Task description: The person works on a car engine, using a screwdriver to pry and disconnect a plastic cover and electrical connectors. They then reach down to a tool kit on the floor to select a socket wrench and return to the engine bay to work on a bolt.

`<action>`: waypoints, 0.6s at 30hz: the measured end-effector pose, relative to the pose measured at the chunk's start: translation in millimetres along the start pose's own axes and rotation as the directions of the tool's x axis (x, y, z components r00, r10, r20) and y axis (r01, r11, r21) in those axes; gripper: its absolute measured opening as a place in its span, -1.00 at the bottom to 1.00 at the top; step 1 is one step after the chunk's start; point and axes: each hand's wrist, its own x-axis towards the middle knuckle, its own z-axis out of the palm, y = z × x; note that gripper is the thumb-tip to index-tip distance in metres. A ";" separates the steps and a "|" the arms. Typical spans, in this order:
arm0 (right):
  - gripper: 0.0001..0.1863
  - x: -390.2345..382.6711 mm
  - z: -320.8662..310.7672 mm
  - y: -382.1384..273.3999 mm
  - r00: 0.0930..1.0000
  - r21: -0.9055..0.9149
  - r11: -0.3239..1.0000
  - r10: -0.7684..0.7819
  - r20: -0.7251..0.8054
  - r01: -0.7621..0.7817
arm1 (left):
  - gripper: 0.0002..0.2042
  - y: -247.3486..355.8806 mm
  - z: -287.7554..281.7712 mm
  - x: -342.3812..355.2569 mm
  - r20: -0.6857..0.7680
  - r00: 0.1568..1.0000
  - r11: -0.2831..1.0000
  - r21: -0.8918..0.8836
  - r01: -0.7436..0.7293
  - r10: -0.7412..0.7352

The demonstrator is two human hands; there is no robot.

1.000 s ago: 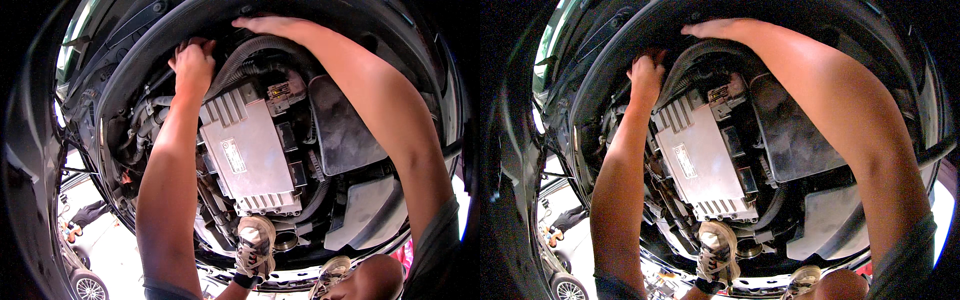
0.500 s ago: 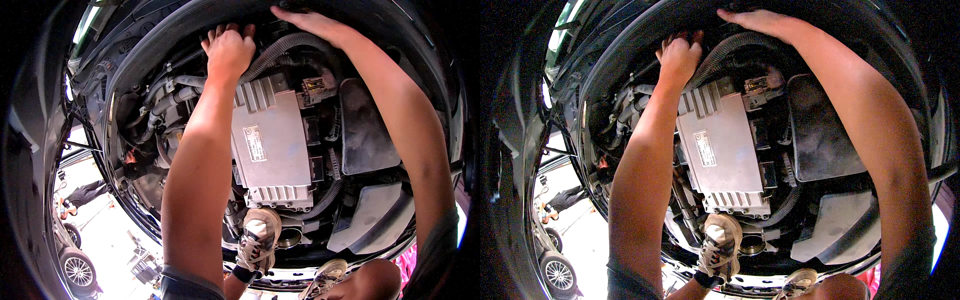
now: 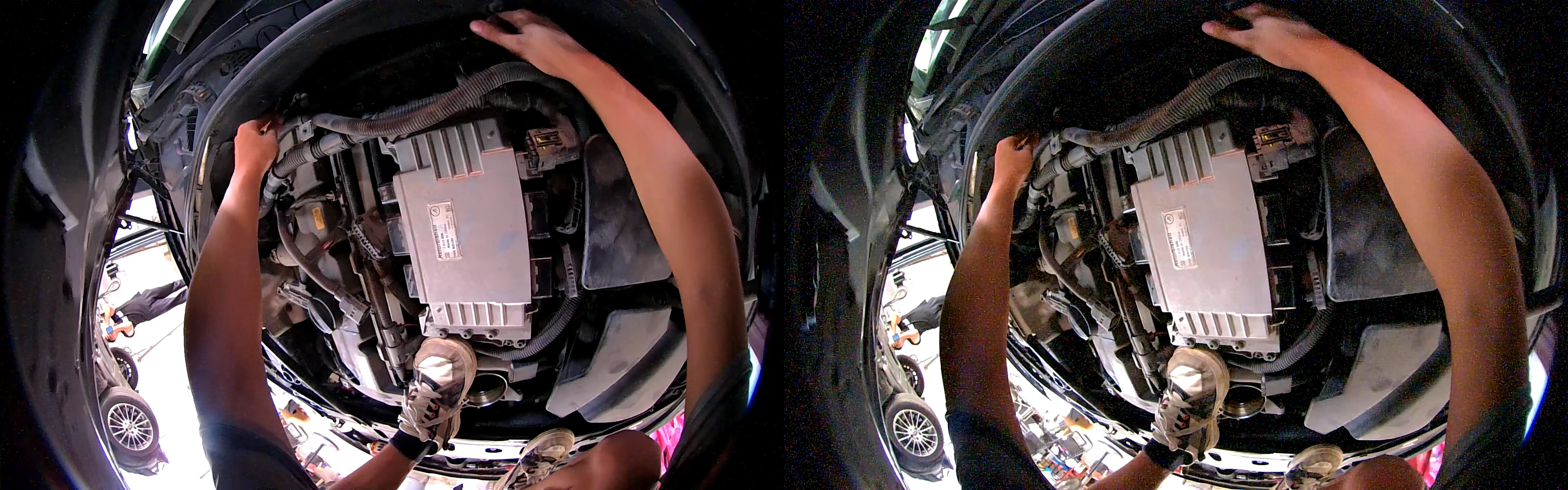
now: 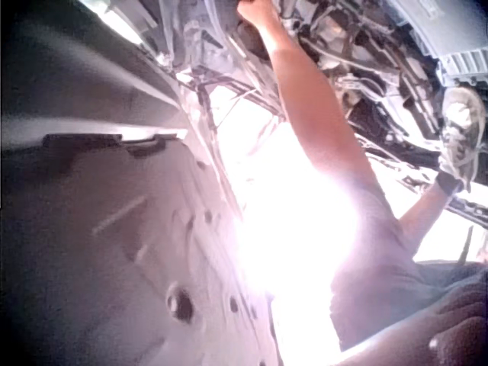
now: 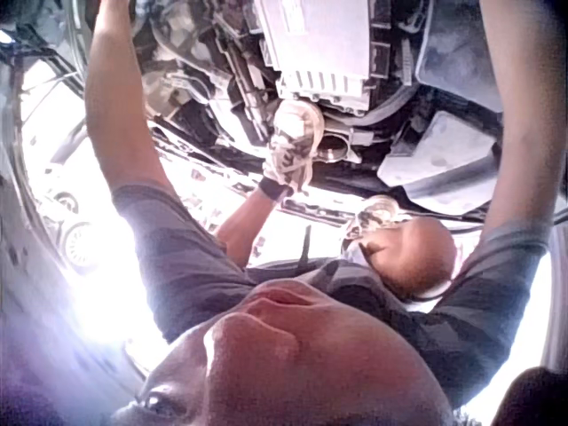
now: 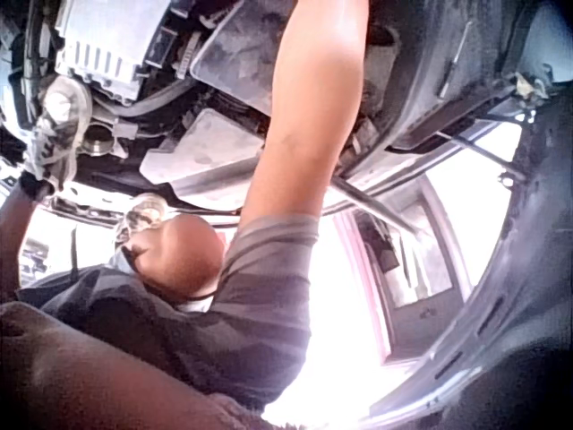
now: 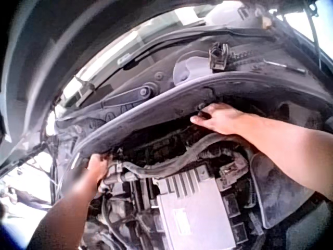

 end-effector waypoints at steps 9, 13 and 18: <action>-0.71 -1.1 13.6 -79.5 0.777 0.144 0.764 -0.610 -0.157 0.629 | -0.64 -7.2 8.4 20.4 0.228 0.972 0.911 -0.409 0.047 0.052; -0.50 41.3 72.6 -130.3 0.765 -0.127 0.768 -0.639 -0.078 0.628 | -0.60 -13.1 17.7 28.5 0.246 0.968 0.865 -0.475 0.159 -0.043; -0.52 66.8 111.2 -171.4 0.838 -0.096 0.833 -0.546 0.023 0.545 | -0.58 -6.9 20.4 19.9 0.315 0.944 0.749 -0.602 0.277 -0.097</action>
